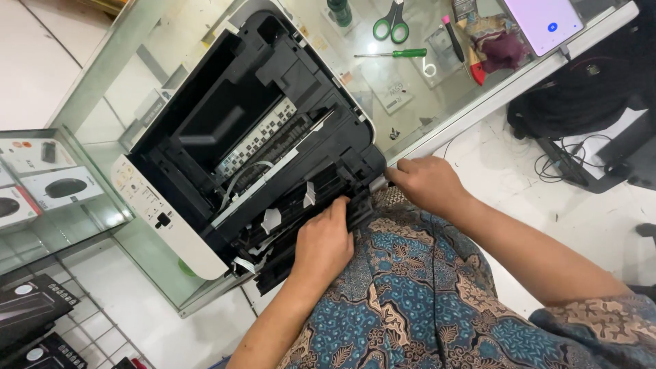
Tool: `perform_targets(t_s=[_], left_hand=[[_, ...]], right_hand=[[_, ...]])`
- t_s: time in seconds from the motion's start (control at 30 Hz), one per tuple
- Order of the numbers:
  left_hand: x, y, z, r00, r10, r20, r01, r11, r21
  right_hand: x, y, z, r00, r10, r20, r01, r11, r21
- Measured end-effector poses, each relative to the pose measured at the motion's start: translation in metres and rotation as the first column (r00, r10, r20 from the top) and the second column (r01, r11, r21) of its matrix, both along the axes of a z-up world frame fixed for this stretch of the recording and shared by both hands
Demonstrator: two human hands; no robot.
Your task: Disassembling a printer by removing screws and plastic housing components
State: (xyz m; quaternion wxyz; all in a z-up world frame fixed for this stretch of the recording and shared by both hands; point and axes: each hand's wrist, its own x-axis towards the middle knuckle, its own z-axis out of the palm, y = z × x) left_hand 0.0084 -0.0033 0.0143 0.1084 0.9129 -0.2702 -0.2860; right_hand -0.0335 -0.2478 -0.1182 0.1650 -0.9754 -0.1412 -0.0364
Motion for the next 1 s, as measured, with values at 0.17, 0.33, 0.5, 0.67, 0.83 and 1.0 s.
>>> perform_targets(t_s=[0.17, 0.33, 0.5, 0.67, 0.83, 1.0], left_hand=[[-0.004, -0.004, 0.004, 0.995, 0.098, -0.008, -0.098, 0.994, -0.039], [0.005, -0.007, 0.017, 0.988, 0.145, -0.045, -0.146, 0.988, -0.038], [0.027, -0.005, 0.031, 0.996, 0.023, -0.09, -0.029, 0.998, -0.057], [0.033, 0.0, 0.022, 0.996, -0.037, -0.079, 0.031, 0.996, -0.082], [0.026, -0.001, 0.031, 0.996, 0.017, -0.087, -0.029, 0.99, -0.138], [0.024, 0.01, 0.026, 0.99, 0.023, -0.14, -0.034, 0.997, -0.072]], right_hand=[[-0.016, 0.017, -0.004, 0.99, -0.127, 0.064, 0.128, 0.992, -0.003], [-0.021, 0.023, 0.006, 0.98, -0.197, 0.01, 0.197, 0.979, 0.048], [0.005, 0.0, -0.015, 0.997, -0.008, -0.073, 0.012, 0.998, 0.065], [0.01, 0.006, -0.029, 0.998, 0.022, -0.051, -0.02, 0.999, 0.045], [-0.011, 0.027, -0.01, 0.992, -0.129, 0.001, 0.129, 0.987, 0.092], [-0.025, 0.034, -0.028, 0.991, -0.132, -0.039, 0.136, 0.978, 0.158]])
